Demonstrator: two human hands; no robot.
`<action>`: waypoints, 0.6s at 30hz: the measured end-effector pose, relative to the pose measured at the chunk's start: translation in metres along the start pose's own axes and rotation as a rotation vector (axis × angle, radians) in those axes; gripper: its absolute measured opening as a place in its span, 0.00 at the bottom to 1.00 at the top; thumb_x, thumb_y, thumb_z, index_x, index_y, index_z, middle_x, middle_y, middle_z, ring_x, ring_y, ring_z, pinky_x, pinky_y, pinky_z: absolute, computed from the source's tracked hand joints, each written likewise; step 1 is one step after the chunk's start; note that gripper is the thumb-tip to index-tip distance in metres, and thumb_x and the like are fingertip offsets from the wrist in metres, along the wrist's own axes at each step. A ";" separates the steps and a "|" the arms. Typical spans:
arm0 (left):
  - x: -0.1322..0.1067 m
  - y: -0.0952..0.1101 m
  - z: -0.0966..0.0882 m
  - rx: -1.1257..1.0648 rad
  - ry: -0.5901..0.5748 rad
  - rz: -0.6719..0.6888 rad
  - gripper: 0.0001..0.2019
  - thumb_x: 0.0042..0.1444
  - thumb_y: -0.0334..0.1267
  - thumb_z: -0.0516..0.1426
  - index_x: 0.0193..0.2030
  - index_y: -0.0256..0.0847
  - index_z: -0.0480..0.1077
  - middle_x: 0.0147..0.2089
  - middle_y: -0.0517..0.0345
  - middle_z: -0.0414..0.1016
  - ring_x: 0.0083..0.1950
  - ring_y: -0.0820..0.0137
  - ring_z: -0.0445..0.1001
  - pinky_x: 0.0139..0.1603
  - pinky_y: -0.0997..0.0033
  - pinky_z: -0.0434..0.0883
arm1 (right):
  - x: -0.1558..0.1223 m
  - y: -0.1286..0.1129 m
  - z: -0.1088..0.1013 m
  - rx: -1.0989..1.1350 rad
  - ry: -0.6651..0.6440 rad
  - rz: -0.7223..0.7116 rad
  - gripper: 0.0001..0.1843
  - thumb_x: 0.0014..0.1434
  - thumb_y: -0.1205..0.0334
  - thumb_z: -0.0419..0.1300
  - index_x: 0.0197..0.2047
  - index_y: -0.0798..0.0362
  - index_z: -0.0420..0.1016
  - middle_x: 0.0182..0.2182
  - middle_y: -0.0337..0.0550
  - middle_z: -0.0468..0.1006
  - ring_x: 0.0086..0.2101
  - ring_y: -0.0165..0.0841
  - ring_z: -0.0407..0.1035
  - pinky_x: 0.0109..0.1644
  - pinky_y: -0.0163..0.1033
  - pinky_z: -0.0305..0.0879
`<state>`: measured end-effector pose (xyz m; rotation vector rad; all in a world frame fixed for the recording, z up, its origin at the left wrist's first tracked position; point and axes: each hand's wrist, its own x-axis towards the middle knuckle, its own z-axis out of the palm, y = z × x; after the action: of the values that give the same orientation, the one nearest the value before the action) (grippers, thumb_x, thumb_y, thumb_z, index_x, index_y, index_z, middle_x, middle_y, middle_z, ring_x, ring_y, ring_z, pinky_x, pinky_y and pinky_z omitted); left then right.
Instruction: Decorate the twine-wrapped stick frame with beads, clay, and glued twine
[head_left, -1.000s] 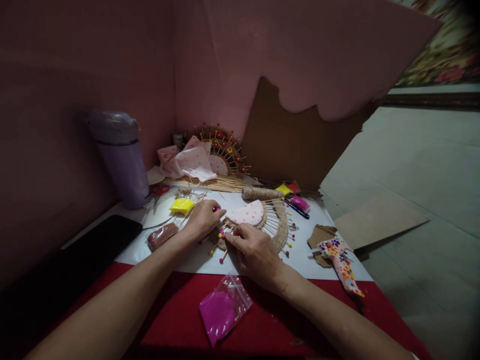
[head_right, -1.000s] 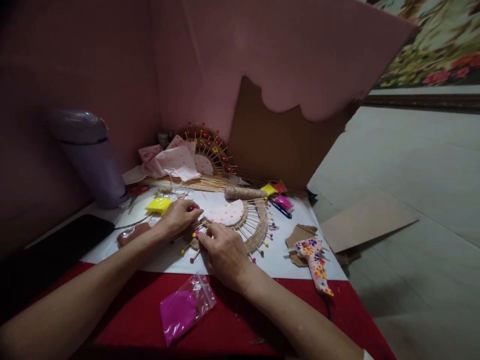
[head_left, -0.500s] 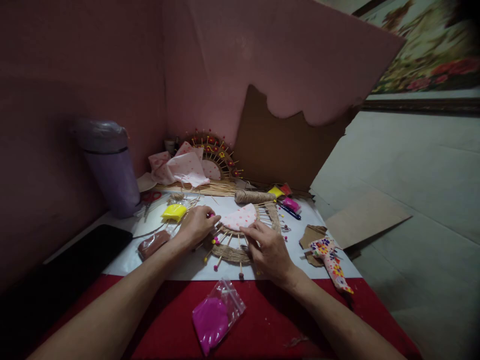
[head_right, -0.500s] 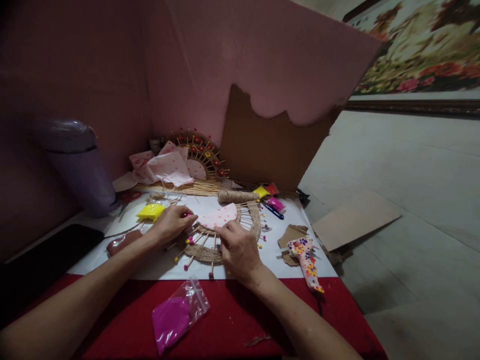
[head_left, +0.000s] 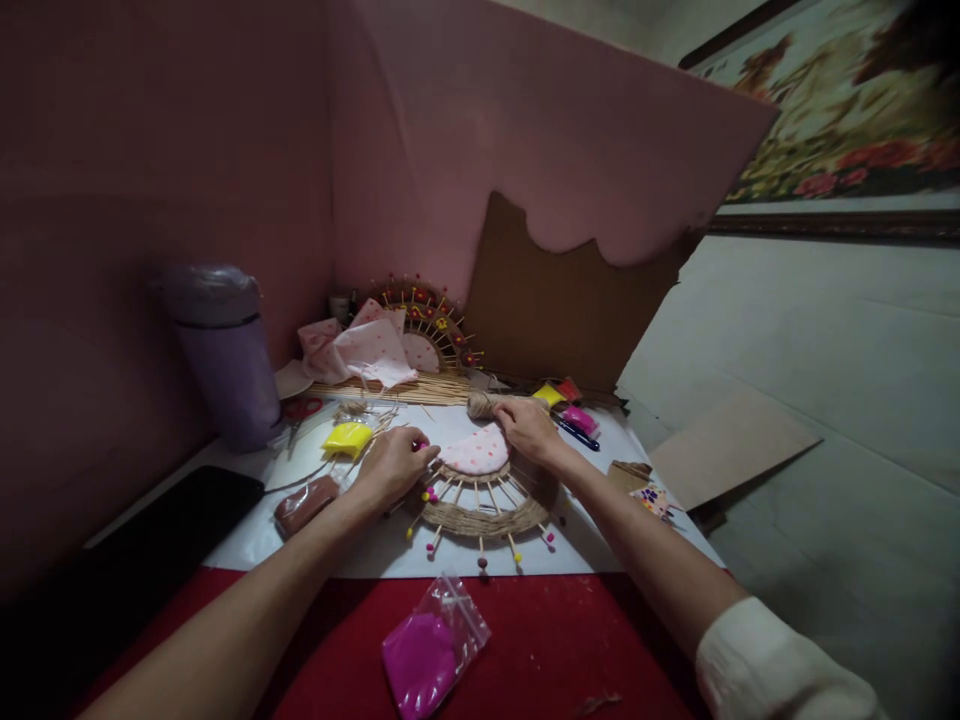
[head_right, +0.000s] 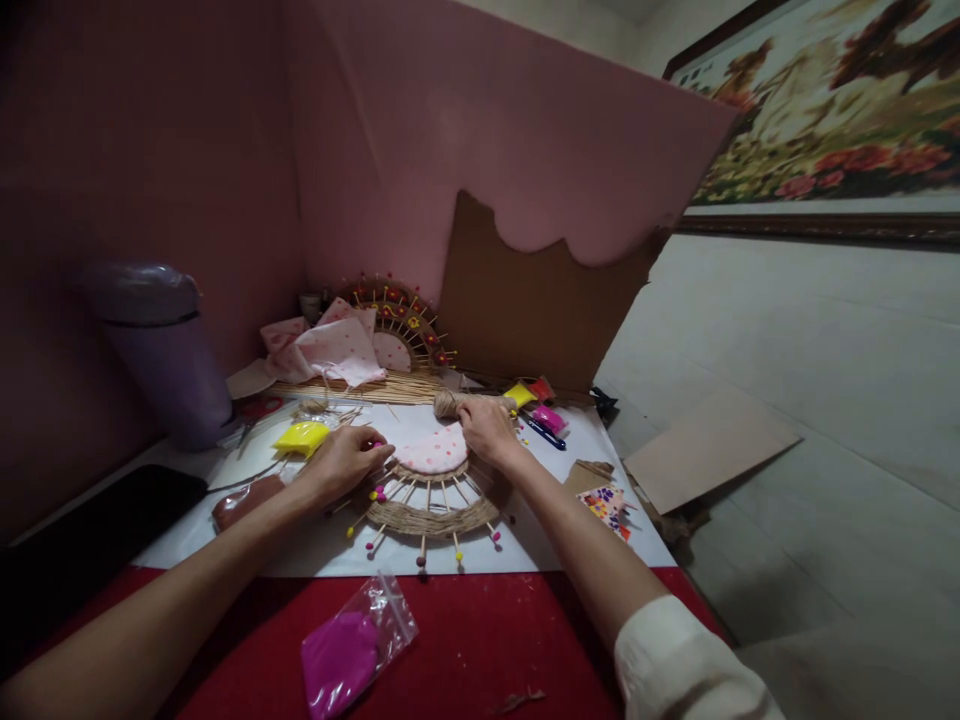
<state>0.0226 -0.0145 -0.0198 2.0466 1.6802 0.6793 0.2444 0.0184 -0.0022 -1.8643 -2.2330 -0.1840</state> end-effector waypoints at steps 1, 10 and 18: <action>0.000 0.000 0.000 0.001 0.000 -0.001 0.12 0.52 0.41 0.54 0.34 0.40 0.77 0.33 0.53 0.79 0.35 0.67 0.74 0.33 0.73 0.63 | 0.005 0.000 0.001 -0.026 -0.002 0.016 0.13 0.63 0.63 0.48 0.42 0.53 0.73 0.39 0.48 0.78 0.41 0.37 0.69 0.44 0.39 0.60; 0.001 -0.002 0.001 0.012 0.004 -0.019 0.11 0.52 0.41 0.54 0.35 0.41 0.77 0.34 0.53 0.79 0.37 0.67 0.74 0.35 0.73 0.62 | 0.048 0.014 0.000 -0.229 -0.171 -0.069 0.16 0.62 0.59 0.56 0.52 0.54 0.67 0.50 0.47 0.70 0.45 0.37 0.69 0.47 0.48 0.68; 0.004 -0.005 0.004 -0.006 0.008 -0.024 0.10 0.52 0.41 0.55 0.34 0.40 0.77 0.34 0.53 0.79 0.36 0.67 0.73 0.35 0.73 0.61 | 0.078 0.027 -0.020 -0.312 -0.098 -0.100 0.18 0.62 0.59 0.56 0.53 0.55 0.66 0.49 0.48 0.70 0.45 0.38 0.68 0.47 0.49 0.67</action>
<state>0.0216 -0.0100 -0.0254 2.0187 1.7018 0.6845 0.2593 0.0931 0.0360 -1.9476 -2.4854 -0.4946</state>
